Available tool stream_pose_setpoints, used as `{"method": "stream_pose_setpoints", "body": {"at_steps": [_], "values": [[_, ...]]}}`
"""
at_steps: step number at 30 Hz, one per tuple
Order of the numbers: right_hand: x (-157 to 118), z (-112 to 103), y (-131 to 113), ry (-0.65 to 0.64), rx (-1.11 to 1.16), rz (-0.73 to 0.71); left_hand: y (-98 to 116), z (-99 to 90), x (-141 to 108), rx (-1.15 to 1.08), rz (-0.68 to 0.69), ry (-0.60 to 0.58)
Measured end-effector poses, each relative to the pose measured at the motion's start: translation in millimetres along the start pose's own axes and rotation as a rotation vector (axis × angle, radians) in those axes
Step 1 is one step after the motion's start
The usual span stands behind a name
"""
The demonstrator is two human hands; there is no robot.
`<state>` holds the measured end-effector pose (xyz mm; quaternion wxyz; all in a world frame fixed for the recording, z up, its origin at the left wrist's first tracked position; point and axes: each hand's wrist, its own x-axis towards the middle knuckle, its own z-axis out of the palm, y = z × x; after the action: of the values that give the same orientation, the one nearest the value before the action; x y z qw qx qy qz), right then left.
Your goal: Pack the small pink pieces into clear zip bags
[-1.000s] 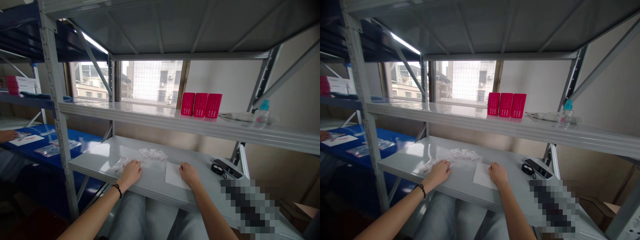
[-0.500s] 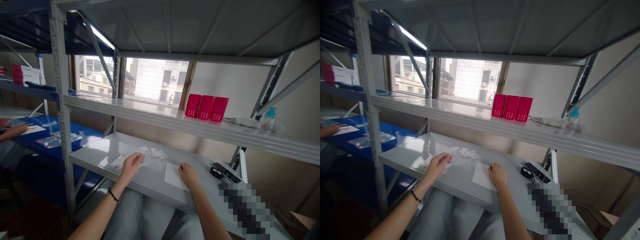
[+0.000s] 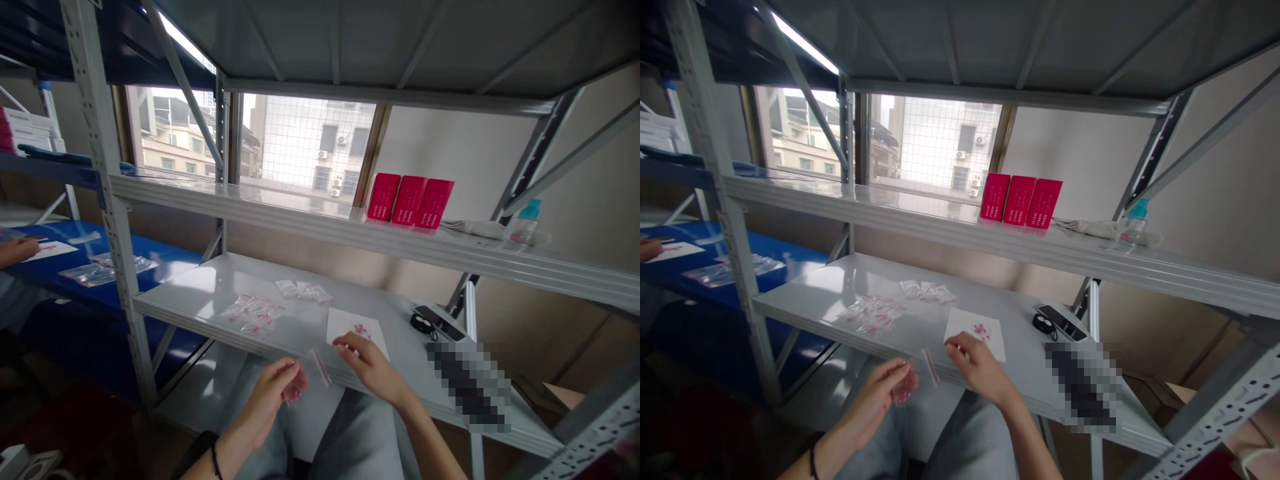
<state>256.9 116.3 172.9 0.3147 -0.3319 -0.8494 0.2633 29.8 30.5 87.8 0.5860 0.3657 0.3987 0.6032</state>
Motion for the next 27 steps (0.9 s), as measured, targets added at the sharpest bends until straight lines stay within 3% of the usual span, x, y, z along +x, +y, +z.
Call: {"method": "stream_pose_setpoints", "body": {"at_steps": [2, 4, 9, 11, 14, 15, 17, 20, 27], "values": [[-26, 20, -12, -0.087, 0.082, 0.016, -7, 0.1, -7, 0.023, -0.038, -0.008], [-46, 39, -14, -0.087, 0.127, 0.089, -12, 0.5, -12, 0.042, -0.081, -0.026], [-71, 80, 8, -0.071, 0.352, 0.253, -29, -5.4, -15, 0.175, -0.109, -0.128], [-78, 96, 21, -0.023, 0.41, 0.303, -38, -11.2, -14, 0.3, -0.045, -0.053], [-87, 118, 36, 0.081, 0.416, 0.361, -50, -17.9, -13, 0.57, 0.221, 0.175], [-90, 125, 40, 0.106, 0.41, 0.37, -53, -18.2, -15, 0.648, 0.289, 0.197], [-94, 136, 44, 0.139, 0.407, 0.369, -60, -15.5, -19, 0.726, 0.299, 0.104], [-95, 152, 43, 0.154, 0.444, 0.338, -71, -8.0, -24, 0.685, 0.184, -0.07], [-91, 185, 41, 0.162, 0.654, 0.33, -75, -10.8, -22, 0.604, 0.111, -0.107]]}}
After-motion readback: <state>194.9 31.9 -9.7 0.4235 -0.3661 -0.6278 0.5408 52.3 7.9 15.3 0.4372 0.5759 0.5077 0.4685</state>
